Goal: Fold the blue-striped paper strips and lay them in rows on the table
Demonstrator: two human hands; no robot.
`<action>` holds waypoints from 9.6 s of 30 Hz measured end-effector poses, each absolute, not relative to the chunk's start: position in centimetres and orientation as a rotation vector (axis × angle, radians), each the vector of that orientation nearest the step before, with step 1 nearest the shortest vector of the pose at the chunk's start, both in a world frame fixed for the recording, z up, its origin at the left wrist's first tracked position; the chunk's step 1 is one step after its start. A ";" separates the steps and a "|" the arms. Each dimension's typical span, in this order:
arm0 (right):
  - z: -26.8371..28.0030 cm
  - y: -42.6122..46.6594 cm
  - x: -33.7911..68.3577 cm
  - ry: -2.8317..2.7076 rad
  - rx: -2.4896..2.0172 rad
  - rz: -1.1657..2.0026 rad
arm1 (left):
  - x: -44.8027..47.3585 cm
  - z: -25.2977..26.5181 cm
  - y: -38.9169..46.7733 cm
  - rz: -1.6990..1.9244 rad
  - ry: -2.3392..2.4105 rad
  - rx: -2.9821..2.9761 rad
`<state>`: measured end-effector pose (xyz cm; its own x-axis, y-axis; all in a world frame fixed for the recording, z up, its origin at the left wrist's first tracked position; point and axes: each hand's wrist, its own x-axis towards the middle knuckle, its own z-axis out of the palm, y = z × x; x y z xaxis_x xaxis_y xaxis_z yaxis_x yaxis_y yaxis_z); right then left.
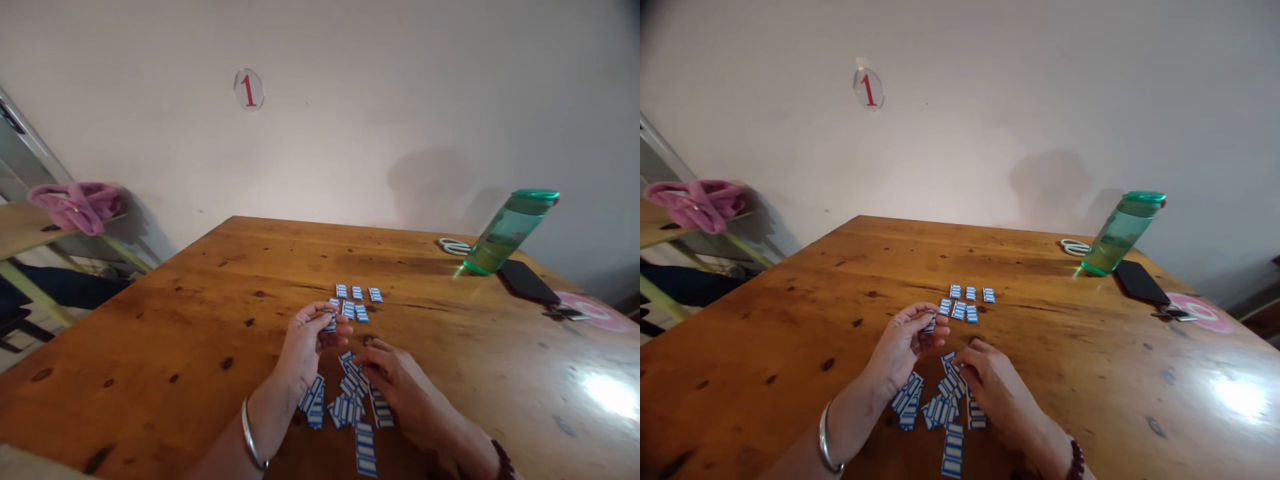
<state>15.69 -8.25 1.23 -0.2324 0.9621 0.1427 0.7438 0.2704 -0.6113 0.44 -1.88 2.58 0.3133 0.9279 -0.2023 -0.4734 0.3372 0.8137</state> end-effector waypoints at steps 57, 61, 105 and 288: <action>1.5 -7.3 15.5 -0.888 -1.175 1.192 | 2.4 0.6 -3.2 0.876 0.814 0.817; 1.6 -7.3 15.5 -0.899 -1.204 1.166 | 2.5 0.8 -3.2 0.879 0.823 0.843; 0.3 -7.0 15.0 -0.957 -1.324 1.061 | 2.6 1.2 -3.6 0.820 0.741 0.856; 2.3 -9.1 14.4 -2.515 -1.523 0.703 | 0.8 1.8 -1.3 1.156 0.850 0.814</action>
<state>14.39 -9.14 2.26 -0.4872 0.8628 -0.1348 0.8076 0.3864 -0.4455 0.79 -1.32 1.77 0.1845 0.9727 -0.1405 -0.4241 0.2078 0.8814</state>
